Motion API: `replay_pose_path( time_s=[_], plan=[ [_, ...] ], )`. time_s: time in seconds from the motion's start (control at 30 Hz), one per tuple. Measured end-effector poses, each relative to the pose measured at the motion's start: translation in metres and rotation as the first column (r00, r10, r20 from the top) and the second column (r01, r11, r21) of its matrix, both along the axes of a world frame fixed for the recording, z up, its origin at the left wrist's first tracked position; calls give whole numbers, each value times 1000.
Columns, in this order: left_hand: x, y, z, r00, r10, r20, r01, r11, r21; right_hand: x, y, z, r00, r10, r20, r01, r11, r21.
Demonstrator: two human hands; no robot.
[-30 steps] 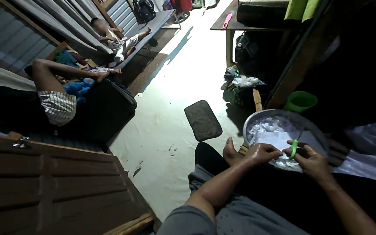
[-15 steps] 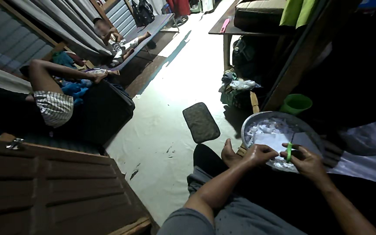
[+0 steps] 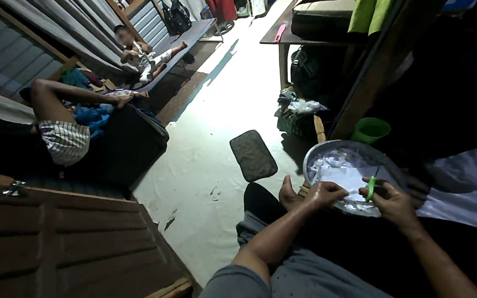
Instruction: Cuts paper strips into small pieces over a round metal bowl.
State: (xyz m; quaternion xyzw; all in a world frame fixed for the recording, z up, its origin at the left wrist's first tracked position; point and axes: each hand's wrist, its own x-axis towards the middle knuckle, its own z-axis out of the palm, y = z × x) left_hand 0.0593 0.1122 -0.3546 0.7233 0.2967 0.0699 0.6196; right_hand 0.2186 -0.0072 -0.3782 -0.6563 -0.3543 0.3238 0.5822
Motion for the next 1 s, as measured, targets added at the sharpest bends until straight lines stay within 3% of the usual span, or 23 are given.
replay_pose_path(
  time_s=[0.23, 0.4, 0.53, 0.67, 1.0],
  plan=[
    [1, 4, 1, 1000, 9, -5, -9, 1000, -12, 3, 0, 0, 999, -22, 27, 22, 1000, 7],
    [1, 7, -5, 987, 155, 39, -151, 985, -78, 9, -2, -3, 999, -43, 12, 43, 999, -2],
    [-1, 10, 13, 932, 360, 41, -354, 928, -113, 1, 1, 6, 988, 149, 35, -145, 985, -94],
    [-4, 10, 26, 905, 424, -36, -425, 898, -117, -5, 2, 8, 922, 387, 3, -377, 900, -217],
    [-5, 4, 12, 895, 445, 6, -442, 890, -112, -9, 4, 1, 912, 410, 3, -405, 900, -160]
  ],
)
